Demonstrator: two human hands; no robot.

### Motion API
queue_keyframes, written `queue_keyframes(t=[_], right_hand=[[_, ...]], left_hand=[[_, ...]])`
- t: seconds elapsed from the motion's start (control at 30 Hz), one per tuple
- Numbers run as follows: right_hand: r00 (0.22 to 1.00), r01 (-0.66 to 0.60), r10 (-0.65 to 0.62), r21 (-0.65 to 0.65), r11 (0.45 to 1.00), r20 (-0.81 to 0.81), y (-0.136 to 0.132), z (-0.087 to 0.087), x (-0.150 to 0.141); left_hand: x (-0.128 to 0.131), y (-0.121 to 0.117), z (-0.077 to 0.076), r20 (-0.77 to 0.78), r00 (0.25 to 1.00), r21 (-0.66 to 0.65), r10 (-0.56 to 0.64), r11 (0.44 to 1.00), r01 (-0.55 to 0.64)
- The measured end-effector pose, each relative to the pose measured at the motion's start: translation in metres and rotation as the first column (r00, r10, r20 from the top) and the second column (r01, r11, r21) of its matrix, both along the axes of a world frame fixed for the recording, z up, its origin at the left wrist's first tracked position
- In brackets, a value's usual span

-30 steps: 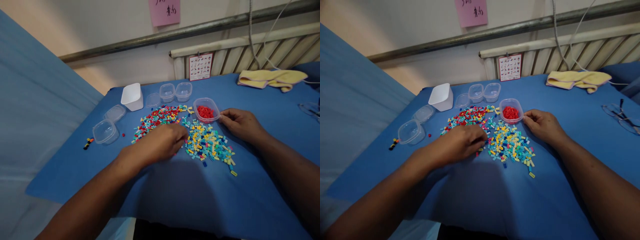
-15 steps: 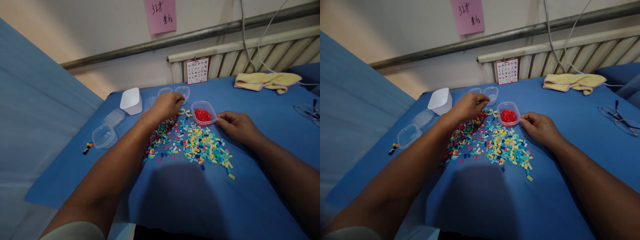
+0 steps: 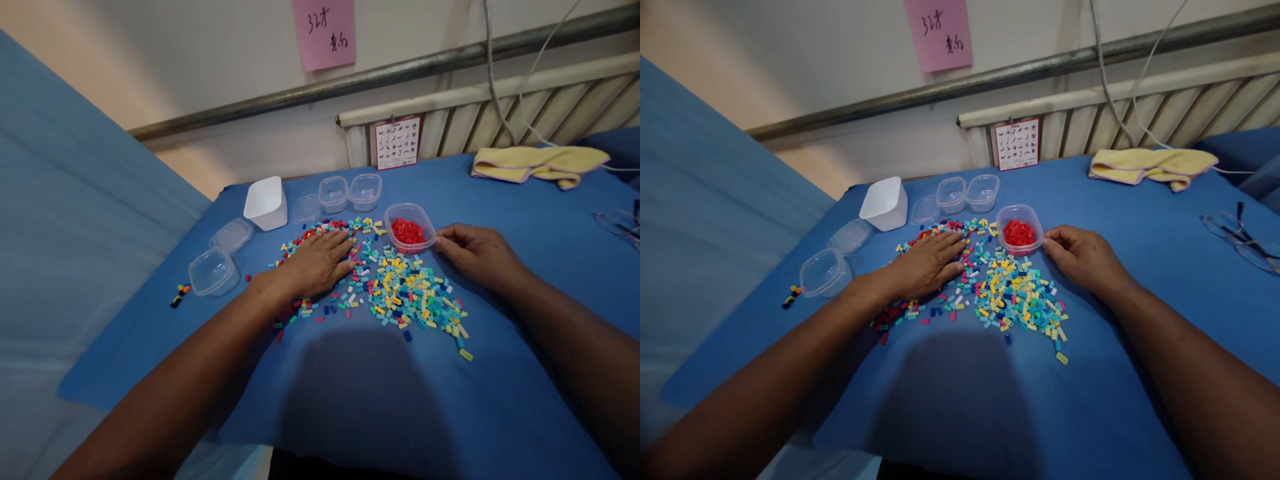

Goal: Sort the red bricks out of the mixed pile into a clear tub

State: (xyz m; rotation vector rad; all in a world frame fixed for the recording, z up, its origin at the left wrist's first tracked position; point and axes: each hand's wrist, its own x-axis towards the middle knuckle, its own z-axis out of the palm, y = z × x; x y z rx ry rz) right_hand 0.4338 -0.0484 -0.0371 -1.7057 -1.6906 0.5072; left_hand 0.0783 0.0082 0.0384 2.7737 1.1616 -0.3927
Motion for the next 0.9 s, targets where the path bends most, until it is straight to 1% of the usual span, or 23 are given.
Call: queue_keyframes(t=[0.07, 0.13, 0.27, 0.37, 0.43, 0.5, 0.57, 0.63, 0.73, 0.8, 0.9], right_hand=[[1.0, -0.002, 0.002, 0.004, 1.0, -0.004, 0.0, 0.0, 0.0], [1.0, -0.004, 0.004, 0.01, 1.0, -0.006, 0.0, -0.001, 0.001], [1.0, 0.0, 0.0, 0.02, 1.0, 0.009, -0.001, -0.001, 0.001], [1.0, 0.0, 0.0, 0.016, 1.0, 0.01, 0.0, -0.001, 0.001], [1.0, -0.003, 0.003, 0.02, 1.0, 0.002, 0.001, -0.002, 0.001], [1.0, -0.011, 0.012, 0.025, 1.0, -0.019, 0.002, -0.003, 0.001], [0.999, -0.019, 0.02, 0.031, 0.999, -0.035, 0.001, -0.002, 0.0], [0.999, -0.014, 0.015, 0.031, 0.999, -0.036, 0.001, 0.0, 0.0], [1.0, -0.011, 0.012, 0.026, 1.0, -0.024, 0.0, 0.003, -0.001], [1.0, -0.015, 0.015, 0.033, 0.999, -0.016, 0.0, 0.005, -0.001], [1.0, -0.014, 0.014, 0.043, 0.999, -0.001, 0.0, 0.006, -0.002]], left_hand=[[-0.007, -0.005, -0.001, 0.01, 0.999, 0.031, 0.043, 0.999, -0.043], [-0.008, -0.004, -0.005, 0.029, 0.997, 0.06, 0.073, 0.995, -0.075], [-0.002, 0.011, -0.01, 0.042, 0.994, 0.046, 0.101, 0.994, -0.103], [0.006, 0.022, -0.006, 0.048, 0.996, 0.054, 0.078, 0.995, -0.08], [0.013, 0.028, -0.002, 0.065, 0.996, 0.118, 0.058, 0.991, -0.066], [0.022, 0.033, 0.002, 0.102, 0.992, 0.196, 0.076, 0.976, -0.095], [0.033, 0.039, 0.004, 0.135, 0.985, 0.234, 0.108, 0.962, -0.138], [0.043, 0.047, 0.005, 0.13, 0.984, 0.234, 0.12, 0.961, -0.148], [0.054, 0.056, 0.008, 0.056, 0.991, 0.196, 0.12, 0.972, -0.129], [0.057, 0.059, 0.011, 0.016, 0.993, 0.178, 0.114, 0.977, -0.115], [0.058, 0.06, 0.014, 0.022, 0.997, 0.173, 0.071, 0.982, -0.074]])
